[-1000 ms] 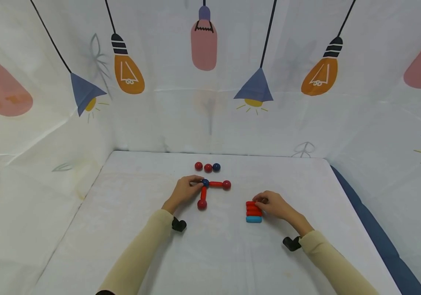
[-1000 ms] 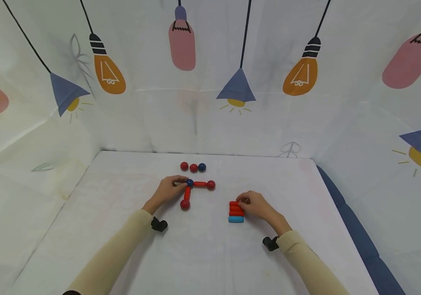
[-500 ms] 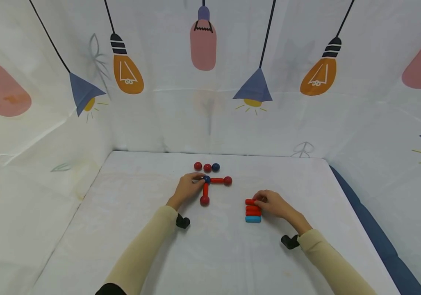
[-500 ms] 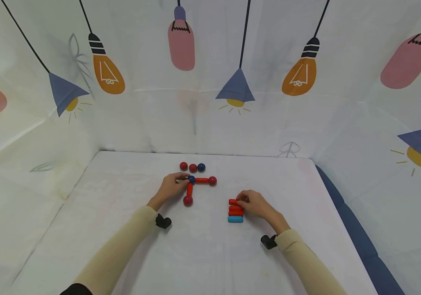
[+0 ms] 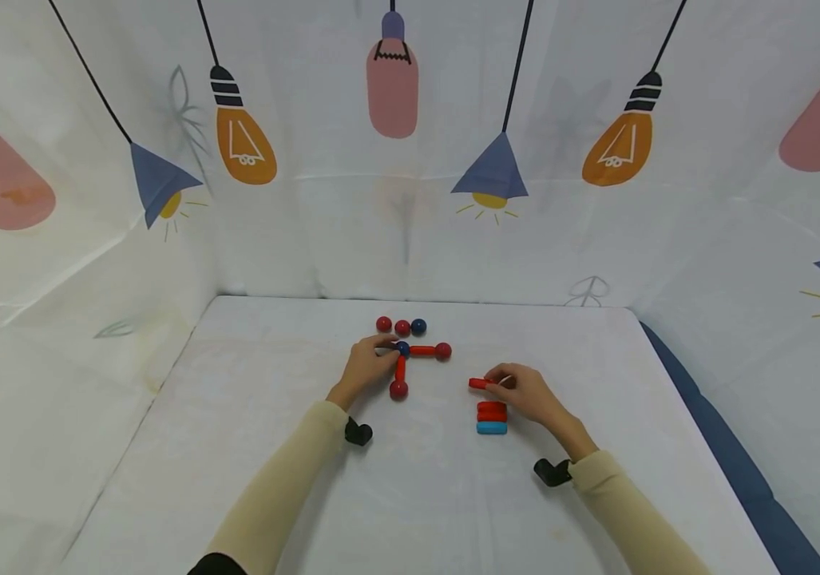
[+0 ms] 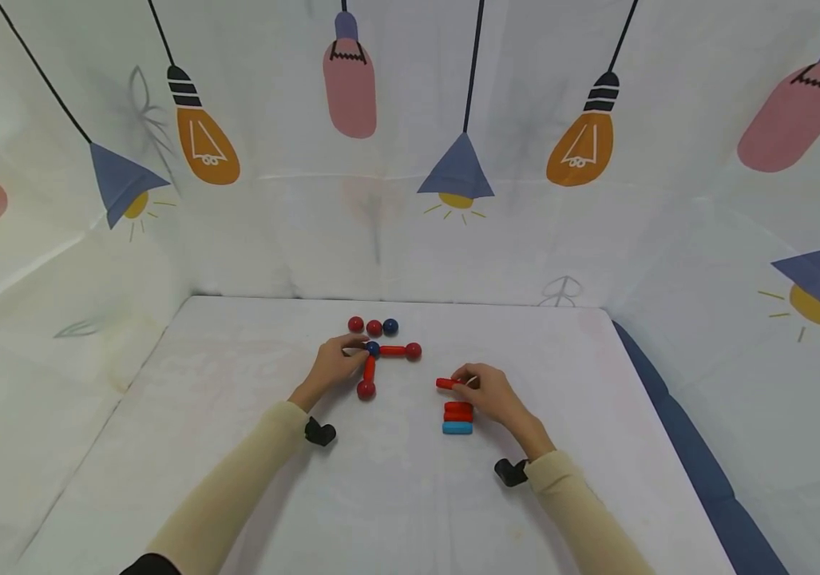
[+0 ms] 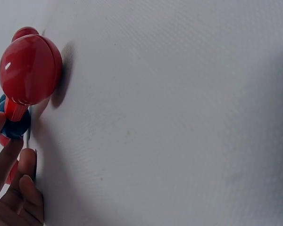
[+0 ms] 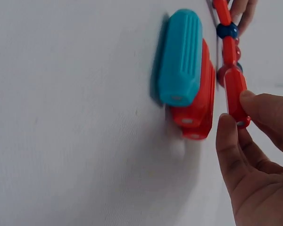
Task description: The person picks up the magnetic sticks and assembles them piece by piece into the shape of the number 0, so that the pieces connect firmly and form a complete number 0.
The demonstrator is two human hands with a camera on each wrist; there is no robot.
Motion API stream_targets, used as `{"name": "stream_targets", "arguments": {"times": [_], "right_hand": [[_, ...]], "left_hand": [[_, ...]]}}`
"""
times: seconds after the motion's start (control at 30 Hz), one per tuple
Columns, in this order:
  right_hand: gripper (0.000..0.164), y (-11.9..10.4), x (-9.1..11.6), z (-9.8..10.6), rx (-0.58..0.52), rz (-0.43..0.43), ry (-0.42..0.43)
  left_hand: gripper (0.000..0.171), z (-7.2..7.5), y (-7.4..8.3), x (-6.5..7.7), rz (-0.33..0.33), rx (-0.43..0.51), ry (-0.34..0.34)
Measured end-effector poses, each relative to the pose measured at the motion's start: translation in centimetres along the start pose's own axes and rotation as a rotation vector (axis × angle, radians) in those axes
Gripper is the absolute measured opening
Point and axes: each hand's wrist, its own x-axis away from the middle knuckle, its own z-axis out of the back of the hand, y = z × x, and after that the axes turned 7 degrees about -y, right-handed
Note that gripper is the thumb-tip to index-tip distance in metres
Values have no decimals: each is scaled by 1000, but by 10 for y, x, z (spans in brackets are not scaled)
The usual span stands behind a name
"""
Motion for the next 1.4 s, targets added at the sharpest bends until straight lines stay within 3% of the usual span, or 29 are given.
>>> {"name": "stream_targets", "arguments": {"times": [0.87, 1.4], "right_hand": [[15, -40, -18, -48, -129, 39, 52], [15, -52, -20, -71, -157, 67, 4]], "left_hand": [[33, -4, 2, -3, 11, -10, 7], [32, -3, -3, -5, 3, -31, 6]]}}
